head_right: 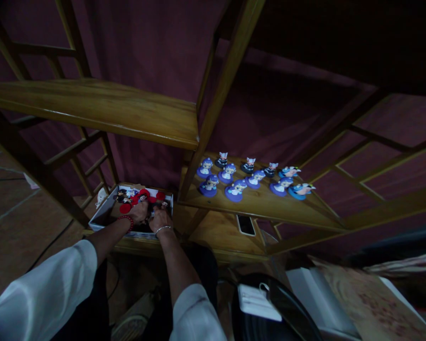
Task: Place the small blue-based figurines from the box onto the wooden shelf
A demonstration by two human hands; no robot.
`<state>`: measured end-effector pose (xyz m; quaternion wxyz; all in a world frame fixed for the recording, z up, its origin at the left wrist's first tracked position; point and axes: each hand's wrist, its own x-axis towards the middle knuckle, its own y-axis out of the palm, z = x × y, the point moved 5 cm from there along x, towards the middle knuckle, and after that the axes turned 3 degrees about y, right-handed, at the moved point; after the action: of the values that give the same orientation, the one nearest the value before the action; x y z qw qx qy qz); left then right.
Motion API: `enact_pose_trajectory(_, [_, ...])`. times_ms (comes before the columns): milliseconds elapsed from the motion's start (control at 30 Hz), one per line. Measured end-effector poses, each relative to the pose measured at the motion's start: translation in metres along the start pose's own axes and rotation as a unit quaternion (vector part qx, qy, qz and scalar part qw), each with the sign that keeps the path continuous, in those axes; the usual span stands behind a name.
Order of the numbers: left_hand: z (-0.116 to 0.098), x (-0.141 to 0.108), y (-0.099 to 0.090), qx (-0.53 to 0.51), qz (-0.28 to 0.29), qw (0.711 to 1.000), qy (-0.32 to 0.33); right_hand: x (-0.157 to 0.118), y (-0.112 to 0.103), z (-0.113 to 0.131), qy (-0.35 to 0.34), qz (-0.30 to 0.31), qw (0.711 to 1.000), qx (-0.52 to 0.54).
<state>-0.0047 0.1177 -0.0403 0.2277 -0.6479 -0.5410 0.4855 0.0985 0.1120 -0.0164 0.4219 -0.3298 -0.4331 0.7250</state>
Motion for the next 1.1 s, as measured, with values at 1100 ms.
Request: enact_pose_trajectory(1100, [-0.004, 0.001, 0.0, 0.013, -0.073, 0.995, 0.071, 0.002, -0.005, -0.007, 0.035, -0.061, 0.995, 0.077])
